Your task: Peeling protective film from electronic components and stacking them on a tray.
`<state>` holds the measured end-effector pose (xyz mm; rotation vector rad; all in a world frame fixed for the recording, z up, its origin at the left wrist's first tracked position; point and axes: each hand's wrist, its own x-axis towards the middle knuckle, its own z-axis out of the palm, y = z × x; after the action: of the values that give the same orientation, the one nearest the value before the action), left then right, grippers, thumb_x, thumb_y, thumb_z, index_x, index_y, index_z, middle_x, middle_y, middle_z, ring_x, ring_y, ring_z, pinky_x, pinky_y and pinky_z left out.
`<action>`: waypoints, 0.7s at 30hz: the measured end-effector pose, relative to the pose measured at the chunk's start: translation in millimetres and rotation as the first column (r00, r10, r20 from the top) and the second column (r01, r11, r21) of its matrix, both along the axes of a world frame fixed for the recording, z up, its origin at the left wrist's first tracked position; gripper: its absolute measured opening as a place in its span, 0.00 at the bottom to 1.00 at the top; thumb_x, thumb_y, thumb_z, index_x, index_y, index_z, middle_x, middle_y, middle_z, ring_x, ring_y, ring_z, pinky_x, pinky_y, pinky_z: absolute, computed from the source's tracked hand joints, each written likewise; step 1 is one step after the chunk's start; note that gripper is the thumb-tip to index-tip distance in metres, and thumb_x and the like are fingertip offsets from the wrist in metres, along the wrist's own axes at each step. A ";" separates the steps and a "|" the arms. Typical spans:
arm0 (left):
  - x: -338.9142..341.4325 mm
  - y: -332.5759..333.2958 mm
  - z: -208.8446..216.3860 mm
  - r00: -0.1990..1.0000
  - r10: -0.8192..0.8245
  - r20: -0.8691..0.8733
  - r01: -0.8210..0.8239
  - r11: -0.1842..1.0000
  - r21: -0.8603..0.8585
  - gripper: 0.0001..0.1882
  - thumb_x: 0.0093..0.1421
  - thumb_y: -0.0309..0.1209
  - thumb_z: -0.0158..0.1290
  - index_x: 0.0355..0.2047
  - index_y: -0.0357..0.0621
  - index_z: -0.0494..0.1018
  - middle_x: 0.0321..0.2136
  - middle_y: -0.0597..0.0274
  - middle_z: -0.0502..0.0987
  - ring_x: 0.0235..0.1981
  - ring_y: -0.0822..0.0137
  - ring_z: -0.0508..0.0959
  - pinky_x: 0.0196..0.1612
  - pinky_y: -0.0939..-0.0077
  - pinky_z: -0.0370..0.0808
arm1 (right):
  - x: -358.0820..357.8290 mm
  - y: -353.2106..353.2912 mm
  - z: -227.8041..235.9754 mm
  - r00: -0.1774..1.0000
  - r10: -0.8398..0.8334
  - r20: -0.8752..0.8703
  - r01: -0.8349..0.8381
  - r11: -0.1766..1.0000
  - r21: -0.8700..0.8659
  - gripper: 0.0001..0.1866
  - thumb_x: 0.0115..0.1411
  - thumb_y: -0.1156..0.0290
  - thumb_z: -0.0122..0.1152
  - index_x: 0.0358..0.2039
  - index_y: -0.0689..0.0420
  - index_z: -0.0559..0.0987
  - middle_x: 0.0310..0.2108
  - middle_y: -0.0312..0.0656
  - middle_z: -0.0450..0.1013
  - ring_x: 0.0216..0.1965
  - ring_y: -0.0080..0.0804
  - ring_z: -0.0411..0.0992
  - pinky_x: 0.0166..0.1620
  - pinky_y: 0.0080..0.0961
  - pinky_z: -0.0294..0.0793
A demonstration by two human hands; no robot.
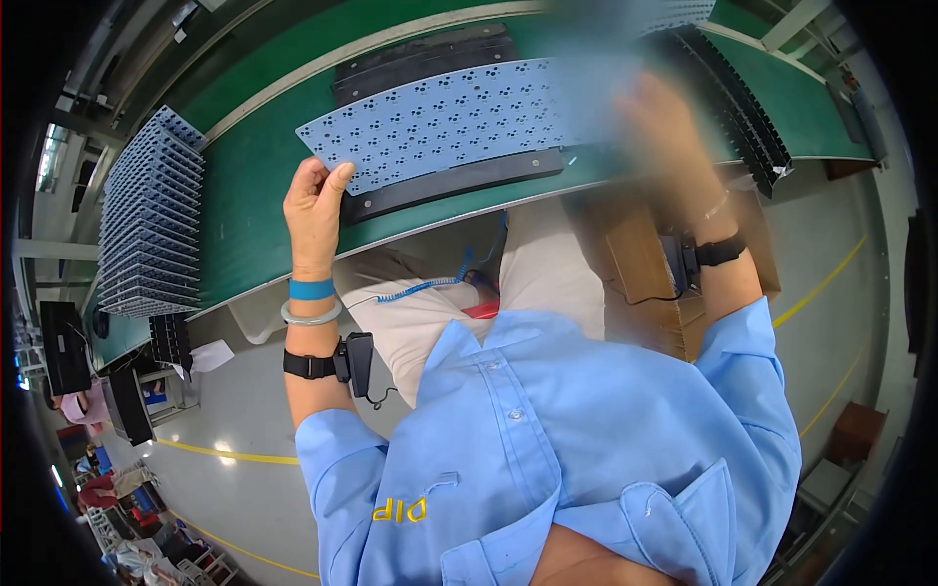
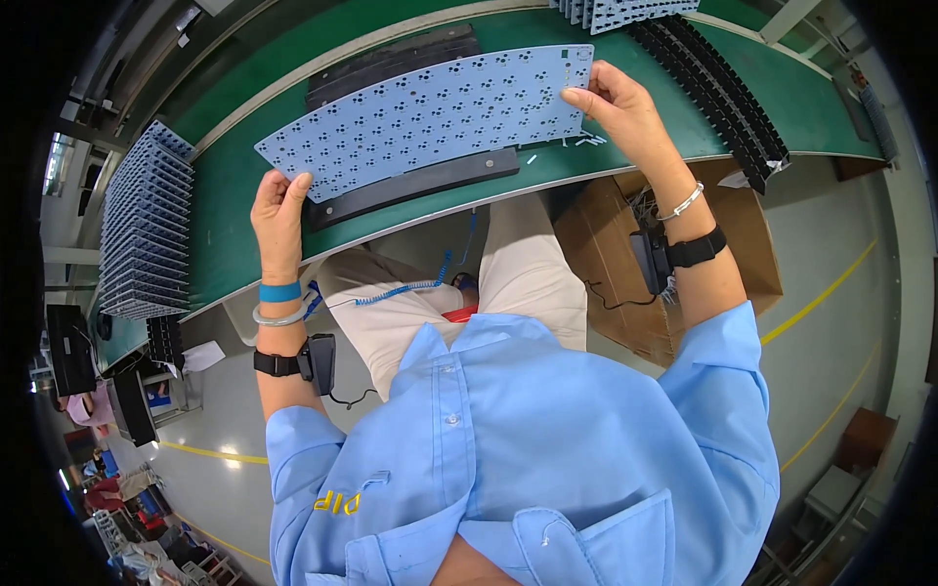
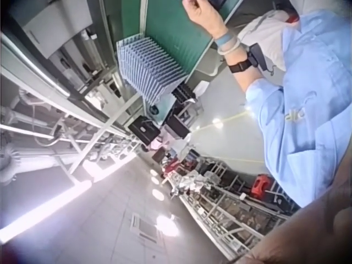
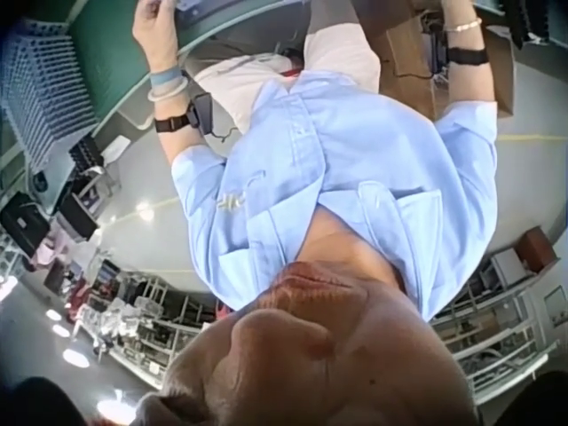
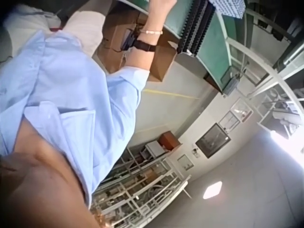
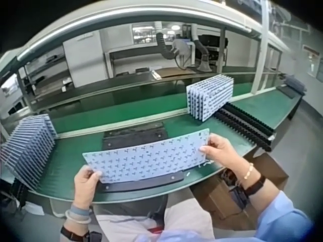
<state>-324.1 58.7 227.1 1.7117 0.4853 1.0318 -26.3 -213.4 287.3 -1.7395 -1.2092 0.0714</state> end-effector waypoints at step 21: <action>24.1 36.3 14.5 0.899 0.002 -0.438 0.132 0.952 0.275 0.12 0.54 0.32 0.57 0.29 0.34 0.69 0.30 0.65 0.68 0.27 0.74 0.67 0.32 0.82 0.66 | 5.8 22.5 19.4 0.951 -0.150 -0.270 0.048 0.935 -0.352 0.16 0.56 0.62 0.60 0.40 0.60 0.75 0.23 0.33 0.70 0.26 0.16 0.66 0.25 0.15 0.65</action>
<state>-300.0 95.0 241.6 2.2343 0.5685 0.6915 -20.6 -190.9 306.7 -2.0033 -0.9248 0.4886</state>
